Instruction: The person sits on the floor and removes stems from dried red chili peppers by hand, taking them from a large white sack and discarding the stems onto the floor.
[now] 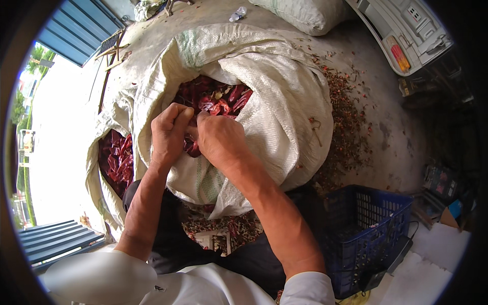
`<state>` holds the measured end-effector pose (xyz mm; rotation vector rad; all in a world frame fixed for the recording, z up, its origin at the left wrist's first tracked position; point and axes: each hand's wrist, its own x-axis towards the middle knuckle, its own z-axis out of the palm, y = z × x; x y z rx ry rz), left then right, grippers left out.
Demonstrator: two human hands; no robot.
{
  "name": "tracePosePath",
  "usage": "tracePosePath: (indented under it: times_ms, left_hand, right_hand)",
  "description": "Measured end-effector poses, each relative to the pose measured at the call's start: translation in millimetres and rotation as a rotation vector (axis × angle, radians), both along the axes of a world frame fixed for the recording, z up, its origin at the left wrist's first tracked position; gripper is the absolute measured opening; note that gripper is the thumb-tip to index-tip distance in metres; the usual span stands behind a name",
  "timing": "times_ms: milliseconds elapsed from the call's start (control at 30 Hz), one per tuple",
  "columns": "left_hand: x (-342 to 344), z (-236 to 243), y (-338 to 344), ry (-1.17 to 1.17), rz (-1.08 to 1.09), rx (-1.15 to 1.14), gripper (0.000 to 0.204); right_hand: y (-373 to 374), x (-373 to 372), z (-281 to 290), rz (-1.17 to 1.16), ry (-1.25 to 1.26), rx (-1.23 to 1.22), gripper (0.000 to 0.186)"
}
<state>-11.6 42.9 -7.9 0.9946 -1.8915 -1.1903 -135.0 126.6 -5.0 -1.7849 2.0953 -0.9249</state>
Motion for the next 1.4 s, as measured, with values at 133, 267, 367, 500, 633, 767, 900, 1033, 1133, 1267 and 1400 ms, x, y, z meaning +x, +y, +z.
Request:
tracePosePath:
  times_ms: [133,267,367,500,633,767,900,1033,1133,1267,1400]
  left_hand:
    - [0,14,7,0.160,0.001,0.369,0.019]
    - [-5,20,11,0.321,-0.018,0.571,0.018]
    - [-3,15,8,0.418,-0.044,0.646,0.020]
    - [0,18,6,0.505,0.041,0.761,0.023]
    - [35,14,-59,0.729,0.213,0.763,0.031]
    - [59,31,-39,0.476,-0.896,0.527,0.045]
    - [33,30,-26,-0.329,-0.415,0.209,0.021]
    - [15,-24,-57,-0.725,-0.190,-0.309,0.027]
    - [6,-59,-77,-0.964,-0.115,-0.360,0.027]
    - [5,-71,-89,-0.774,-0.077,-0.290,0.031]
    - [7,-41,-74,-0.408,-0.010,-0.015,0.038]
  right_hand:
    - [-1,-10,-4,0.073,0.053,-0.107,0.035]
    - [0,-13,-12,0.089,0.034,-0.296,0.034]
    - [-3,-12,-14,0.098,0.058,-0.387,0.034]
    - [-8,-10,-11,0.158,0.054,-0.504,0.033]
    - [2,5,-5,0.193,-0.007,-0.544,0.030]
    - [4,-27,-6,-0.103,-0.218,-0.138,0.026]
    - [0,-32,0,-0.217,-0.714,-0.140,0.026]
    - [-5,-25,-20,-0.192,-0.757,-0.139,0.027]
    - [-10,-23,-15,-0.239,-0.895,-0.114,0.027]
    - [-8,-25,-3,-0.316,-1.035,-0.068,0.026]
    - [-8,-29,-10,-0.319,-0.983,-0.014,0.030]
